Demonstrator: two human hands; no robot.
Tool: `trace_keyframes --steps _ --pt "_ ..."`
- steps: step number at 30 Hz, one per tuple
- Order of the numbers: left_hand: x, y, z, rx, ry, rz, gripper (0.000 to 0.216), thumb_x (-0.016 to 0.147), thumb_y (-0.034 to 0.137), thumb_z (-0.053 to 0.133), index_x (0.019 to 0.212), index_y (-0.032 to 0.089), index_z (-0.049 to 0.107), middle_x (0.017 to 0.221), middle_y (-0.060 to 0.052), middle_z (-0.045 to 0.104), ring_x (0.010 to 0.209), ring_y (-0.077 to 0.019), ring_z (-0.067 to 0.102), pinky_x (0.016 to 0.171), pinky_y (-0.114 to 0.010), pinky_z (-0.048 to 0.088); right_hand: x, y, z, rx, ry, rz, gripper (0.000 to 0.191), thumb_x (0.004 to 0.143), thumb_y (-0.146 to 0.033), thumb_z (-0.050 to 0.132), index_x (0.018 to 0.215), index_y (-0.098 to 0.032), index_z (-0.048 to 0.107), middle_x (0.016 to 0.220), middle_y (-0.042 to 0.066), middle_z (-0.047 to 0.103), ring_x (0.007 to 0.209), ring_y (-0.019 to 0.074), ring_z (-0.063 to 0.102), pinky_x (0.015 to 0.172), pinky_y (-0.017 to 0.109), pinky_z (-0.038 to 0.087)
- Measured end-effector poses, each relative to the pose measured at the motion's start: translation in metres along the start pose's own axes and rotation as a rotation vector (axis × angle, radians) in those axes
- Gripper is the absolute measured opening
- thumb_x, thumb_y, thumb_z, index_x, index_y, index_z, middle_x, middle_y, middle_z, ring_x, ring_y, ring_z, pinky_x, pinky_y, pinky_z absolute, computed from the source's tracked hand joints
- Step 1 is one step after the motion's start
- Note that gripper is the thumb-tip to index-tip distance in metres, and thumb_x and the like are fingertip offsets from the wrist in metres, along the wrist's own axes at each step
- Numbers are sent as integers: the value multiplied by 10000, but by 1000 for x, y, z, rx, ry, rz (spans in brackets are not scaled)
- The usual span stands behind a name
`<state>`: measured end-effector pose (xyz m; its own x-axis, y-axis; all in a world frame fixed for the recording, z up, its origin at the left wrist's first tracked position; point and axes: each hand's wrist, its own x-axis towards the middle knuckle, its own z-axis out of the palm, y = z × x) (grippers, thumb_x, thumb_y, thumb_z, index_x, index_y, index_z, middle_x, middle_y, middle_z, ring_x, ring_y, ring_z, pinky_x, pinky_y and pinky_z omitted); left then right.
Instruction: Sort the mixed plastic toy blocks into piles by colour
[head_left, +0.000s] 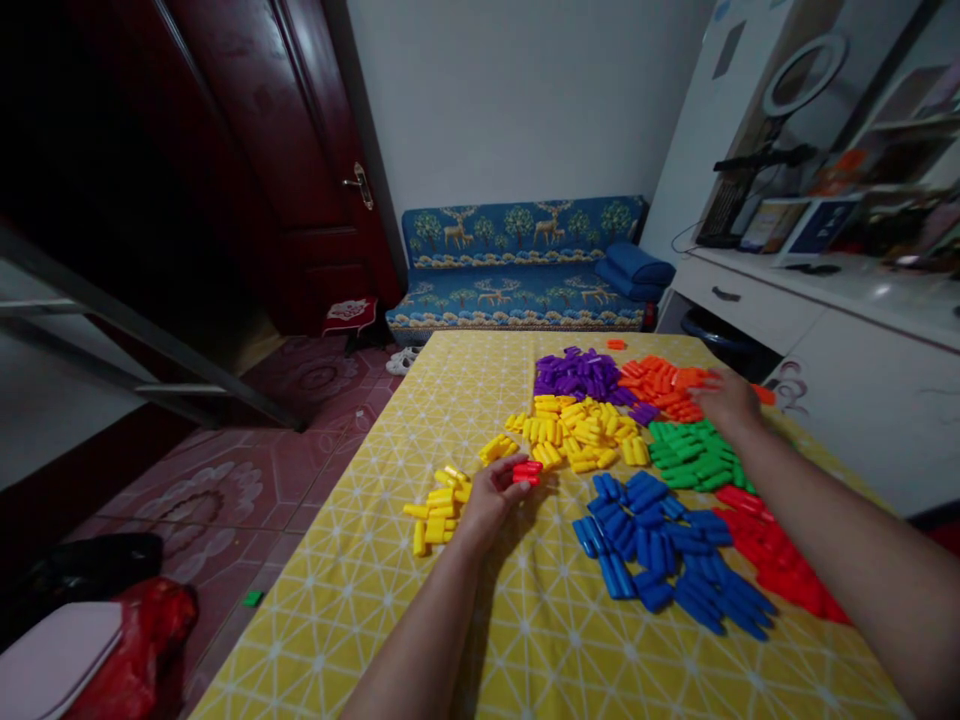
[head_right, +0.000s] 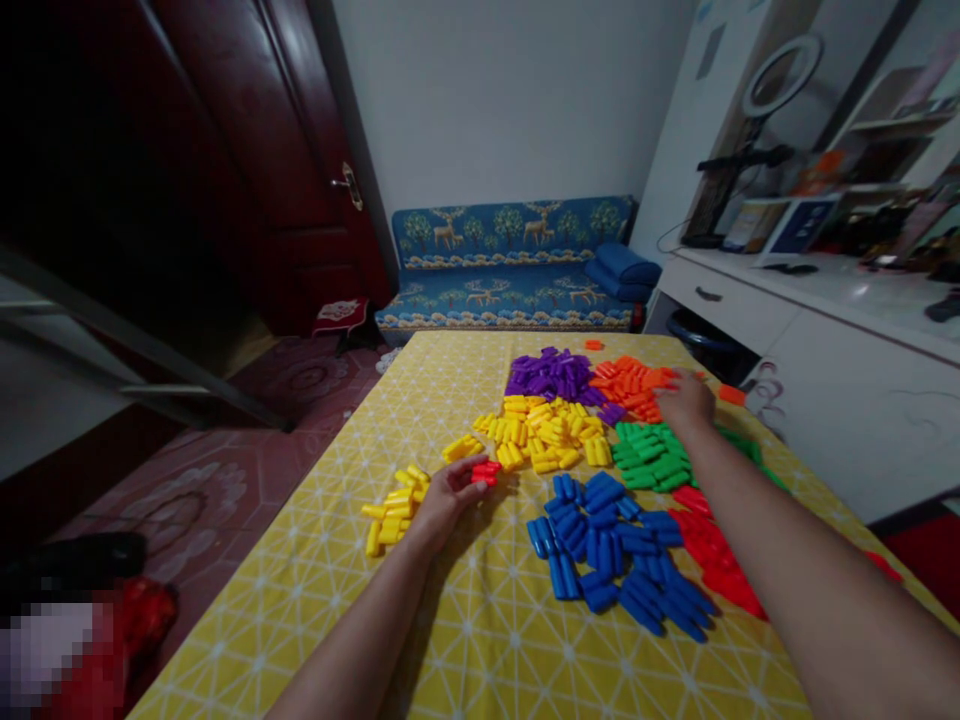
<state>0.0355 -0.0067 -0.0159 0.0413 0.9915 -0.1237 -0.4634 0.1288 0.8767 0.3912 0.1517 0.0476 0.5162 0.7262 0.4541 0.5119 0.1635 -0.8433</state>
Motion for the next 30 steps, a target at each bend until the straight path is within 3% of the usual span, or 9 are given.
trace_keyframes --steps 2,5,10,13,16,22,30 --pt "0 0 0 12 -4 7 593 556 266 892 1083 98 677 999 -150 739 858 -212 699 873 -363 519 -6 -5 6 -23 -13 20 362 698 -2 602 1054 -29 662 1113 321 645 926 277 699 770 401 477" --pt "1 0 1 22 -2 22 590 559 302 893 1072 107 678 1004 -145 736 877 -222 696 851 -352 522 -40 -26 25 24 -112 -3 453 693 9 581 1129 -95 641 1200 221 644 934 237 697 766 345 514" --pt "1 2 2 115 -20 65 523 629 414 843 1037 122 697 953 -110 732 729 -166 656 695 -280 508 -147 -81 50 216 -627 -120 300 731 -214 656 1029 -184 686 1032 78 711 712 162 670 659 310 549" --pt "-1 5 2 208 -36 110 465 700 459 777 1008 115 717 832 -72 712 640 -126 595 636 -248 467 -201 -104 52 177 -773 -209 372 717 -241 683 1089 -229 684 1099 63 688 738 161 656 677 315 554" --pt "-4 8 1 273 -62 146 418 752 479 720 976 126 732 768 -46 687 644 -128 575 634 -241 438 -230 -110 49 146 -775 -254 361 750 -228 662 1110 -246 686 1067 56 681 789 172 653 747 332 547" --pt "-12 11 4 470 -112 119 472 811 557 603 659 115 668 533 8 528 507 -101 442 515 -222 322 -241 -100 37 136 -723 -210 161 809 -256 606 928 -225 711 843 30 693 666 168 624 635 301 519" --pt "-15 8 5 544 -230 150 439 837 496 591 631 111 627 573 15 492 550 -88 399 535 -213 300 -254 -91 20 316 -718 49 159 781 -317 642 886 -219 710 770 46 732 673 229 683 588 341 558"
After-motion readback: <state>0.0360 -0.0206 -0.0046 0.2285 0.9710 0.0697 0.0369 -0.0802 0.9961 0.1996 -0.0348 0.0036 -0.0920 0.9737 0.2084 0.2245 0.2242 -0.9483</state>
